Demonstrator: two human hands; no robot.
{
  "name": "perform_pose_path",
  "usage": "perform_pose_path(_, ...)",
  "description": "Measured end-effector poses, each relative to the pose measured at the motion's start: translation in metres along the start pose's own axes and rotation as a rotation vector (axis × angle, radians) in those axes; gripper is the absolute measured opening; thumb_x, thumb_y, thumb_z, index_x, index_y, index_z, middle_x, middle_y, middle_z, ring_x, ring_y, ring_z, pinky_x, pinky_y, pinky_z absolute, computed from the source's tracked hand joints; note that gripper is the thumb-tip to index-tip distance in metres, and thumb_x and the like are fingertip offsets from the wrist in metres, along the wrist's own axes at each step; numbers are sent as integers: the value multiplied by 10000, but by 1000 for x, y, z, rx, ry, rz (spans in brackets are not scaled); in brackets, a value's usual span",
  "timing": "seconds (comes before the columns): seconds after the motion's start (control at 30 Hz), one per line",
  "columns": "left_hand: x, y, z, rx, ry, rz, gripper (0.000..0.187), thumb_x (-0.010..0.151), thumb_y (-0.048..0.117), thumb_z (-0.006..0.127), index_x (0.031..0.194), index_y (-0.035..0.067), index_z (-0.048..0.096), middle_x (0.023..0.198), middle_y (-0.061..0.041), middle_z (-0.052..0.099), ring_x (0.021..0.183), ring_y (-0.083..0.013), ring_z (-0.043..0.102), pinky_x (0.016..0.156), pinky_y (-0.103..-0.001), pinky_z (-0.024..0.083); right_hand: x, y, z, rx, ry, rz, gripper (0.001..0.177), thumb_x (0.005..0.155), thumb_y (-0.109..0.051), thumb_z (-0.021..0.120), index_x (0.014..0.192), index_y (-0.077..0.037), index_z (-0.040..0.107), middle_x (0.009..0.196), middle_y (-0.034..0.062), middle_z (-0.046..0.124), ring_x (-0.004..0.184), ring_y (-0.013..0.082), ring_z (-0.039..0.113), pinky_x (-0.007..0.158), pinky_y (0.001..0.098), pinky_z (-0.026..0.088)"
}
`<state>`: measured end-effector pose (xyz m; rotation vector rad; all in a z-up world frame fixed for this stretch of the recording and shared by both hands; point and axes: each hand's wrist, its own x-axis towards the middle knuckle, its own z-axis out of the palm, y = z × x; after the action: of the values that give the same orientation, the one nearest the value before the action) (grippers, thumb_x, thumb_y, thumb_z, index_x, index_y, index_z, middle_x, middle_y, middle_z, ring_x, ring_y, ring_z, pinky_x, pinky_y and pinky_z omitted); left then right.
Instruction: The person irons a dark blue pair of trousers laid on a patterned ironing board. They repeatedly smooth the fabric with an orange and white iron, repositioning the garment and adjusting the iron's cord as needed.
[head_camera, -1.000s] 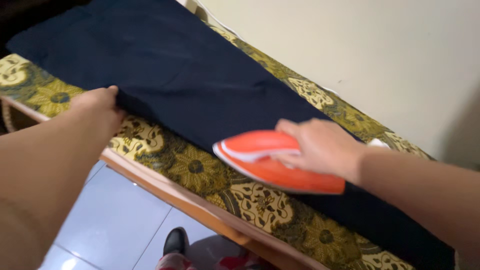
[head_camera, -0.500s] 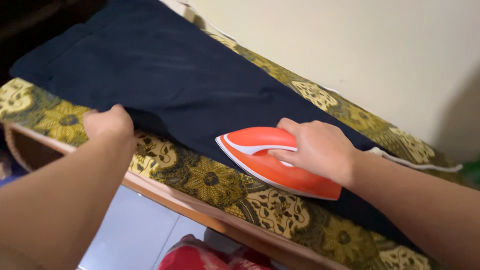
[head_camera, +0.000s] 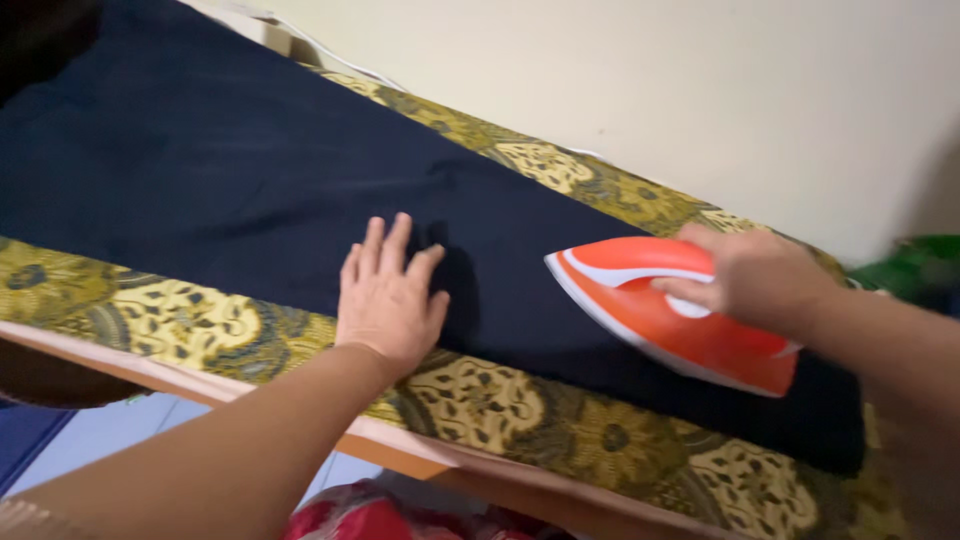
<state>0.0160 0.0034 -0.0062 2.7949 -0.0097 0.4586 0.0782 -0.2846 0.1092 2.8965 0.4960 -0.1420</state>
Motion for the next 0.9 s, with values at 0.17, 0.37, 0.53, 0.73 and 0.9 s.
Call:
perform_pose_path(0.17,1,45,13,-6,-113,-38,494,745,329,596,1203,174,490,1386,-147,265,1303,-348,166,1026,-464,184,13,66,-12,68,-106,130,477,672,-524,595,1049,-232,581,785,113,677,756,298,648,695,393,486)
perform_pose_path(0.37,13,55,19,69,-122,-306,594,768,375,555,1298,168,385,1418,-127,223,1320,-324,139,1034,-459,172,40,90,-27,87,-36,64,478,725,-530,557,1095,-227,570,784,111,690,670,265,679,652,377,526)
perform_pose_path(0.53,1,47,22,130,-305,-404,641,786,416,499,1342,206,257,1434,-91,108,1313,-287,70,1036,-428,128,48,72,-8,155,-13,-130,483,670,-540,582,1046,-236,588,732,111,672,659,269,662,645,387,513)
perform_pose_path(0.73,-8,32,24,155,-262,-349,585,815,394,488,1324,155,330,1414,-81,233,1296,-271,215,1034,-369,209,46,32,-2,83,-86,-130,516,708,-573,547,1106,-245,549,720,113,681,677,276,678,677,378,517)
perform_pose_path(0.9,-3,27,19,90,-112,-355,432,811,346,486,1198,155,505,1310,-47,437,1151,-258,437,949,-356,356,67,31,-4,133,-192,-158,513,709,-547,531,1140,-268,528,942,74,655,896,247,626,792,386,480)
